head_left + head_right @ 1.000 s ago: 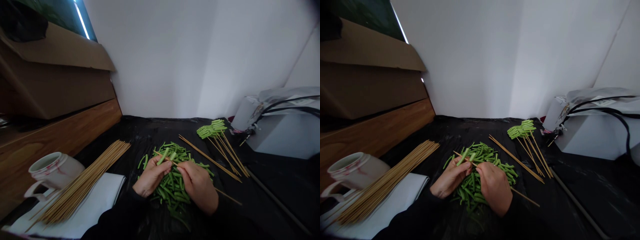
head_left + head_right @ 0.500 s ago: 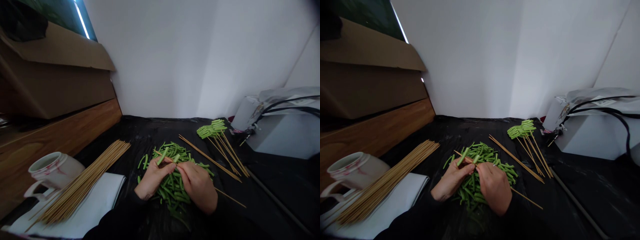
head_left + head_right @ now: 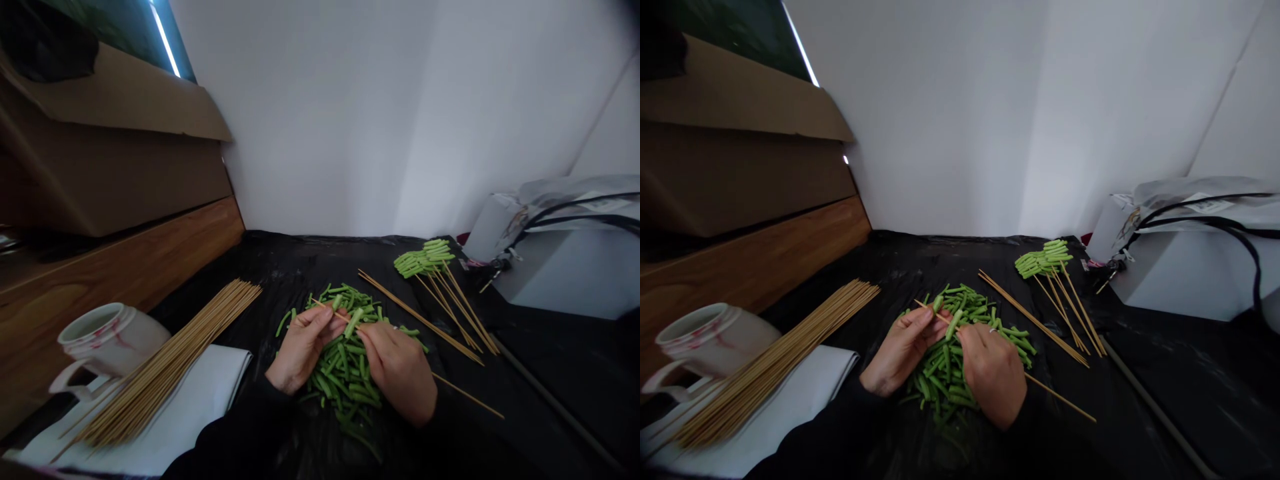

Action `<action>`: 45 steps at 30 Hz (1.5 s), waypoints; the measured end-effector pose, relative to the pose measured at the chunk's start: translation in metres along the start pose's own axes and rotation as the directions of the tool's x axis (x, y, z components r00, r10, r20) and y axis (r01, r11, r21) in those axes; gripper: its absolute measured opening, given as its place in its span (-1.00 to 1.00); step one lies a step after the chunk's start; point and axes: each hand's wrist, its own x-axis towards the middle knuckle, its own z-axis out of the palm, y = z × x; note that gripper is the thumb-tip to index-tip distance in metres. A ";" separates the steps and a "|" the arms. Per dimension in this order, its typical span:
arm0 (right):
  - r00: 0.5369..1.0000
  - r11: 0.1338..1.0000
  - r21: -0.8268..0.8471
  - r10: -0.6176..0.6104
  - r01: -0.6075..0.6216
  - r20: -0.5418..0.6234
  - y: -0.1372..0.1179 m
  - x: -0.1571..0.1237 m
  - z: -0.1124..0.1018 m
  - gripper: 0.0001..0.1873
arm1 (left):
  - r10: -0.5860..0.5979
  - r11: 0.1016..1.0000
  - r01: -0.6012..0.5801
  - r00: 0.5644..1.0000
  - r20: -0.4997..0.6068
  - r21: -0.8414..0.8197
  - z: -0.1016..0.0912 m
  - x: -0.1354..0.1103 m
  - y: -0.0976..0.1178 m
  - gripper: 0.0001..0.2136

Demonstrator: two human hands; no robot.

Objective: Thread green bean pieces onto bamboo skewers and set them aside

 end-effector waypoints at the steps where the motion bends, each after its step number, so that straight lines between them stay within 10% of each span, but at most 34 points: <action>1: 1.000 1.000 0.017 0.002 -0.002 0.001 0.000 0.000 0.000 -0.70 | 0.001 1.000 -0.001 1.000 0.004 0.015 0.001 0.000 -0.001 -0.79; 19: 0.993 0.986 -0.120 -0.113 0.115 0.017 -0.001 0.003 -0.003 -0.74 | 0.118 0.933 -0.121 0.993 0.027 0.339 0.001 0.001 -0.014 -0.76; 27: 0.953 0.939 0.167 0.302 -0.301 0.024 0.028 0.019 -0.019 -0.88 | 0.137 0.922 -0.132 0.990 0.011 0.364 0.006 -0.002 -0.008 -0.69; 32: 0.932 0.918 0.159 0.352 -0.362 0.089 0.040 0.023 -0.024 -0.81 | 0.319 0.466 -0.461 0.884 0.342 0.755 0.007 -0.009 -0.014 -0.83; 37: 0.948 0.939 0.136 0.306 -0.316 0.090 0.034 0.023 -0.024 -0.77 | 0.297 0.026 -0.585 0.779 0.553 0.810 0.005 -0.015 -0.023 -0.79; 45: 0.949 0.938 0.150 0.303 -0.313 0.086 0.032 0.022 -0.021 -0.79 | 0.241 -0.160 -0.572 0.767 0.594 0.804 0.010 -0.018 -0.022 -0.88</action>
